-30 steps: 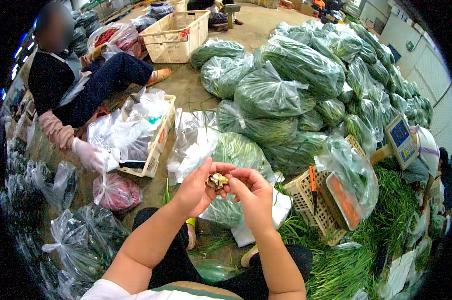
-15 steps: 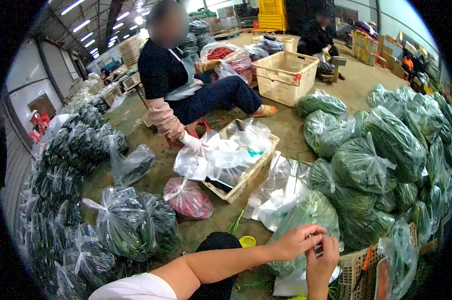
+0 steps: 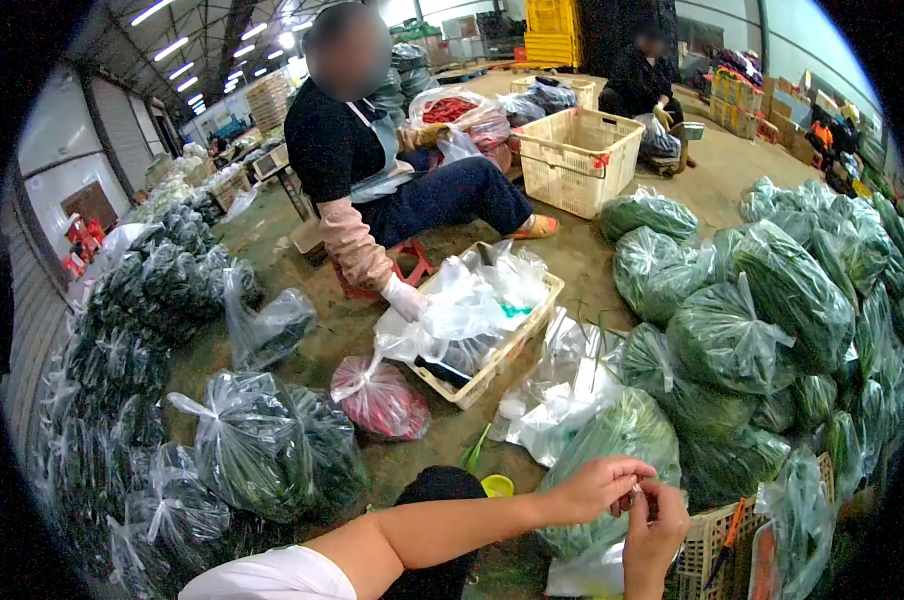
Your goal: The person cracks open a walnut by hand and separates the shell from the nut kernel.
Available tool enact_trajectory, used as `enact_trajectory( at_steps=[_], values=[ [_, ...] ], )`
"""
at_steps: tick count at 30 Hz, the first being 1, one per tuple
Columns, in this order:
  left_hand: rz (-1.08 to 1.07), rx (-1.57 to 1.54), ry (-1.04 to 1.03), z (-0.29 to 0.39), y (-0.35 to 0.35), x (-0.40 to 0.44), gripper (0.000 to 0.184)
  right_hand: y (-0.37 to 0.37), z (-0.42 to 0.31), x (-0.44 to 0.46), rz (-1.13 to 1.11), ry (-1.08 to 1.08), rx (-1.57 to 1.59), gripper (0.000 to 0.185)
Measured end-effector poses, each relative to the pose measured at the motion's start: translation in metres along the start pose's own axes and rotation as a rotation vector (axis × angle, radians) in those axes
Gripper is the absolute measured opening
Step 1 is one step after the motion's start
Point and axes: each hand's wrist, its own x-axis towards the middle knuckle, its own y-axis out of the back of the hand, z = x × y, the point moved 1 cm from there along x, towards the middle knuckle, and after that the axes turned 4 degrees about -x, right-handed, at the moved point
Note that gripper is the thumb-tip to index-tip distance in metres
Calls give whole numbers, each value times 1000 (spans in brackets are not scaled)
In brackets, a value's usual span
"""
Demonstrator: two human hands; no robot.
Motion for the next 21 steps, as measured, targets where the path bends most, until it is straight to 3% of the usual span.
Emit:
enact_trajectory(
  at_steps=[2, 4, 6, 8, 10, 13, 14, 17, 21],
  values=[
    [-13, -55, 25, 4, 0, 0, 26, 3, 0, -1, 1, -18, 18, 6],
    [-20, -102, 48, 2, 0, 1, 27, 3, -1, 0, -3, -169, 174, 3],
    [-21, -139, 13, -3, 0, 2, 28, 5, -3, 1, -11, -104, 181, 4],
    [-33, -154, 23, -3, 2, 2, 28, 7, -13, 3, -59, -292, 500, 4],
    [-46, -164, 29, -2, 3, 3, 28, 10, -15, 5, -60, -321, 577, 3],
    [-18, -193, 19, 1, 2, 2, 28, 14, -17, 8, -51, -535, 949, 3],
    [-25, -320, 84, 4, 2, 2, 28, 15, -17, 9, -50, -535, 949, 3],
    [-33, -562, 188, 23, 6, -4, 26, 19, -3, 6, -149, -574, 1561, 8],
    [11, -742, 227, 30, 16, -6, 26, 27, -2, 7, -206, -679, 1767, 16]
  ],
)
